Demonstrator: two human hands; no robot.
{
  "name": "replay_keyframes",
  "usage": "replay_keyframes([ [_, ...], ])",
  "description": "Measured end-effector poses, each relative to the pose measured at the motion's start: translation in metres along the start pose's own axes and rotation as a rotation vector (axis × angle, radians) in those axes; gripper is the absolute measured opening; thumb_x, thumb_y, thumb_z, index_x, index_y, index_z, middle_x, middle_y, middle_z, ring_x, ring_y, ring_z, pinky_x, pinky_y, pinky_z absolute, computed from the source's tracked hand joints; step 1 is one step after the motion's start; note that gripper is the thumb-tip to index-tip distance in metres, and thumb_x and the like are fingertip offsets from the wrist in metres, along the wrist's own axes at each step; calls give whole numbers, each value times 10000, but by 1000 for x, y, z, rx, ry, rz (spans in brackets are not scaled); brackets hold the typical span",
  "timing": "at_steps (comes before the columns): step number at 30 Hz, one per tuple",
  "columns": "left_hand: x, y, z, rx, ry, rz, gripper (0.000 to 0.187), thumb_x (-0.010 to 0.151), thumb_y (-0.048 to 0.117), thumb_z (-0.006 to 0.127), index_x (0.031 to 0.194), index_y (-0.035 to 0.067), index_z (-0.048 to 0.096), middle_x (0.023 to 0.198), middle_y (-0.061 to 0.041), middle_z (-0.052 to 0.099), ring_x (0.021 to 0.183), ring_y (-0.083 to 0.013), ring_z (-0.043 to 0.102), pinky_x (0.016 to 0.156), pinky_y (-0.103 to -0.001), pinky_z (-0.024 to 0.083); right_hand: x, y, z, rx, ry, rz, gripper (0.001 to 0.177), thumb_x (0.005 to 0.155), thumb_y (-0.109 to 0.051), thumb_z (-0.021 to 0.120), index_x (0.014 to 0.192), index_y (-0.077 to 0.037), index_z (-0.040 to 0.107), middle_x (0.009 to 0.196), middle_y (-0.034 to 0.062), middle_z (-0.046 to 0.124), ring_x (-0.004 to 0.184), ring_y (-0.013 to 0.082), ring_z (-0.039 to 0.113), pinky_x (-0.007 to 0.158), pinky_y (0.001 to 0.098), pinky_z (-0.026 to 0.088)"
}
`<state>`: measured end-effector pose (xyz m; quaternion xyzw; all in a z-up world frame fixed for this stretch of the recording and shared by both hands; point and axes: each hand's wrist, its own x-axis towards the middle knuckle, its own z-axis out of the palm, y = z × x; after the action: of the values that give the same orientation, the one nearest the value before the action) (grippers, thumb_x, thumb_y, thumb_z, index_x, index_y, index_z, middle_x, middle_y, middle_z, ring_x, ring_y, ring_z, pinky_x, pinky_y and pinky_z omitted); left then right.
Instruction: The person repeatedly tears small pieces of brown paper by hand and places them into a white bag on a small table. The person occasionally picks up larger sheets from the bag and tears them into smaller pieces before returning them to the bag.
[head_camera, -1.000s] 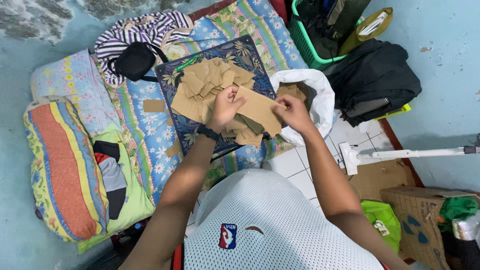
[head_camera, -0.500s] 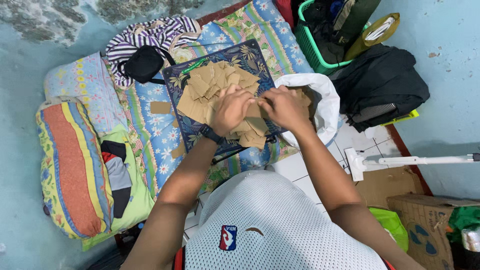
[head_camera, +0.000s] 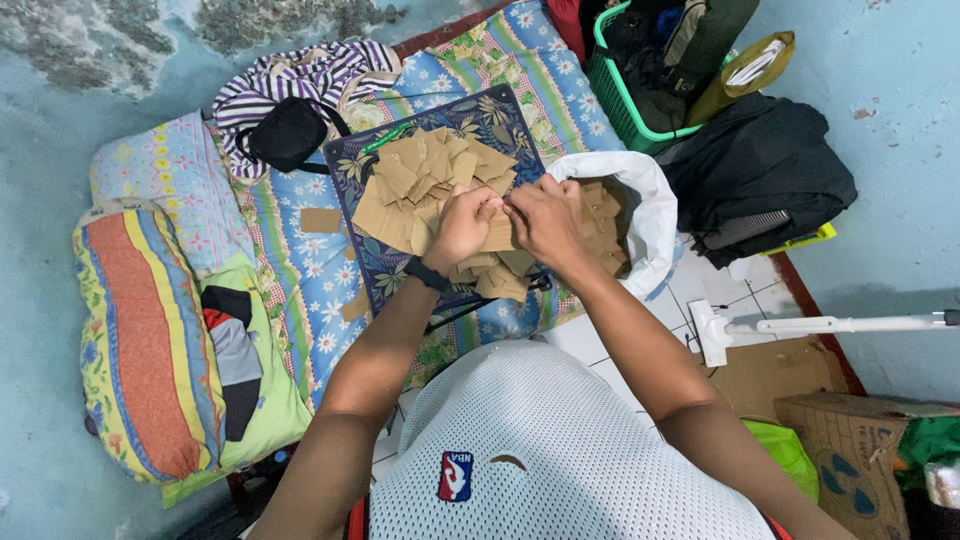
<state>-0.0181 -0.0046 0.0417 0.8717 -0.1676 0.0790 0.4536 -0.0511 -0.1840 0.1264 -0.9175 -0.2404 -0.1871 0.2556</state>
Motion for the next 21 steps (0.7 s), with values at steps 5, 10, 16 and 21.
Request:
replay_keyframes([
  [5, 8, -35, 26, -531, -131, -244, 173, 1053, 215, 622, 988, 71, 695, 853, -135, 665, 781, -159, 577, 736, -322, 486, 0, -2, -2, -46, 35, -55, 43, 880, -133, 716, 877, -144, 674, 844, -3, 644, 893, 223, 572, 831, 450, 316],
  [10, 5, -10, 6, -256, -46, -156, 157, 1003, 209, 653, 1016, 64, 711, 827, -93, 686, 779, -220, 603, 734, -361, 502, -2, 3, -4, 81, 99, 14, 162, 868, -144, 807, 947, -104, 672, 892, 58, 627, 925, 266, 583, 853, 436, 412],
  [16, 8, 40, -32, 10, 160, 156, 261, 913, 169, 770, 1102, 7, 692, 997, -136, 679, 1086, -302, 572, 938, -435, 502, 2, 30, 0, 765, -40, 512, 354, 764, -92, 880, 1052, -72, 676, 879, -14, 618, 793, 89, 595, 683, 260, 519],
  [21, 12, 48, -38, -686, 179, -395, 924, 709, 102, 876, 1439, 60, 311, 1109, -42, 630, 1097, -190, 602, 930, -348, 541, 0, 40, 4, 886, -144, 638, 205, 782, -89, 891, 905, -25, 741, 845, 26, 735, 748, 78, 646, 663, 243, 536],
])
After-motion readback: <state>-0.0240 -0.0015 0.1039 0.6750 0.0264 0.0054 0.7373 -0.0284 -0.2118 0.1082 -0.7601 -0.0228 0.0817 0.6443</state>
